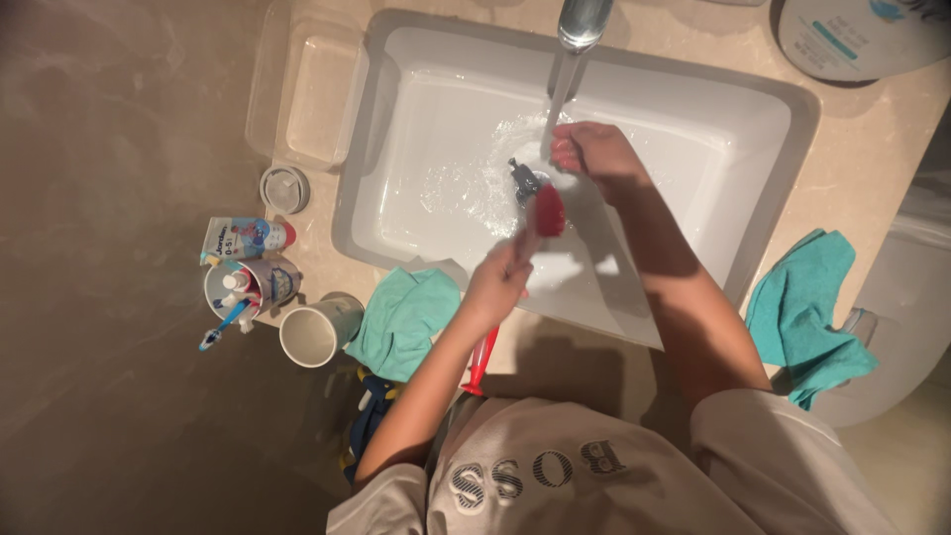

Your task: The person scrubs a white bathroom sink with a red brush and rinses it under running water. They then rinse several bottles and cups, wipe the faucet, and place the items back on the countertop.

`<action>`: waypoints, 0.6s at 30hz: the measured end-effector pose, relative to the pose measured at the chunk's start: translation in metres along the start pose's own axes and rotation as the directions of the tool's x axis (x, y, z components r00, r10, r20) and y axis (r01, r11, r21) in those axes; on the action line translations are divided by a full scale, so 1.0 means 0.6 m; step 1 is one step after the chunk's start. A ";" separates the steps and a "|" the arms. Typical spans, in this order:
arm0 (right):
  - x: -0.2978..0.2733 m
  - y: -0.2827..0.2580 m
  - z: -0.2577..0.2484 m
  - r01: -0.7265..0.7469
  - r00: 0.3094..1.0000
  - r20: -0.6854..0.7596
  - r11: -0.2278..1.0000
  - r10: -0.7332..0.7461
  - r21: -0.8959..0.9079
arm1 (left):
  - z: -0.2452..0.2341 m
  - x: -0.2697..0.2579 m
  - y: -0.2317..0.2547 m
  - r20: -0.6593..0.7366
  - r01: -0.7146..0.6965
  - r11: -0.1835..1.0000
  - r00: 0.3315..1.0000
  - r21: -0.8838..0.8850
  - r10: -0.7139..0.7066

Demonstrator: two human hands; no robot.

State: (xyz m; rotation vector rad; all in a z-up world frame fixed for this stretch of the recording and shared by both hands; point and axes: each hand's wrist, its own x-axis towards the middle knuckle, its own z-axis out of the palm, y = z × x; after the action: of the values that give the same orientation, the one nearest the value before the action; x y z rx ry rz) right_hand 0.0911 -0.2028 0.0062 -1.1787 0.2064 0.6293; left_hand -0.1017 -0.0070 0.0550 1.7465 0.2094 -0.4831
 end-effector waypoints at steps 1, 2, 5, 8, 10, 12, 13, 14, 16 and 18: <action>-0.003 -0.004 -0.008 -0.018 0.999 0.043 1.000 0.018 0.000 | 0.002 -0.007 0.004 0.008 -0.023 0.998 1.000 0.057 0.023; -0.007 -0.010 -0.016 -0.037 0.996 0.086 0.999 0.037 -0.001 | 0.003 -0.013 0.010 0.017 -0.046 0.993 0.999 0.113 0.045; -0.036 -0.014 -0.025 -0.029 0.997 0.058 0.970 0.044 -0.243 | 0.004 -0.045 0.030 0.085 -0.350 0.858 0.935 0.376 0.344; -0.074 -0.031 -0.024 0.036 0.999 0.046 0.550 0.005 -0.834 | 0.000 -0.073 0.059 0.149 -0.269 0.890 0.962 0.368 0.228; -0.108 -0.037 -0.023 0.020 0.996 0.061 0.536 0.059 -0.844 | -0.002 -0.089 0.076 0.227 -0.283 0.870 0.952 0.403 0.204; -0.138 -0.043 -0.023 -0.080 0.981 0.129 0.906 0.145 -0.416 | -0.004 -0.099 0.089 0.293 -0.329 0.838 0.932 0.436 0.213; -0.151 -0.044 -0.024 -0.115 0.978 0.014 0.591 0.209 -0.798 | -0.002 -0.107 0.093 0.317 -0.360 0.820 0.920 0.446 0.232; -0.159 -0.044 -0.026 -0.150 0.971 -0.121 0.131 0.206 -0.980 | 0.000 -0.111 0.095 0.342 -0.391 0.800 0.906 0.454 0.249; -0.179 -0.034 -0.031 -0.121 0.990 -0.127 -0.101 0.057 -0.988 | 0.005 -0.126 0.092 0.378 -0.463 0.727 0.877 0.507 0.295; -0.184 -0.037 -0.036 0.104 0.978 0.028 0.368 -0.207 -0.924 | 0.010 -0.129 0.089 0.392 -0.510 0.681 0.856 0.526 0.338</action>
State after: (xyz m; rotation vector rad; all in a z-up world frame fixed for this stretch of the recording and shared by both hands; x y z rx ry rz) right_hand 0.0178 -0.2661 0.0673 -2.3279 -0.2516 0.5008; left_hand -0.1514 -0.0162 0.1350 2.2527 -0.6247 -0.4532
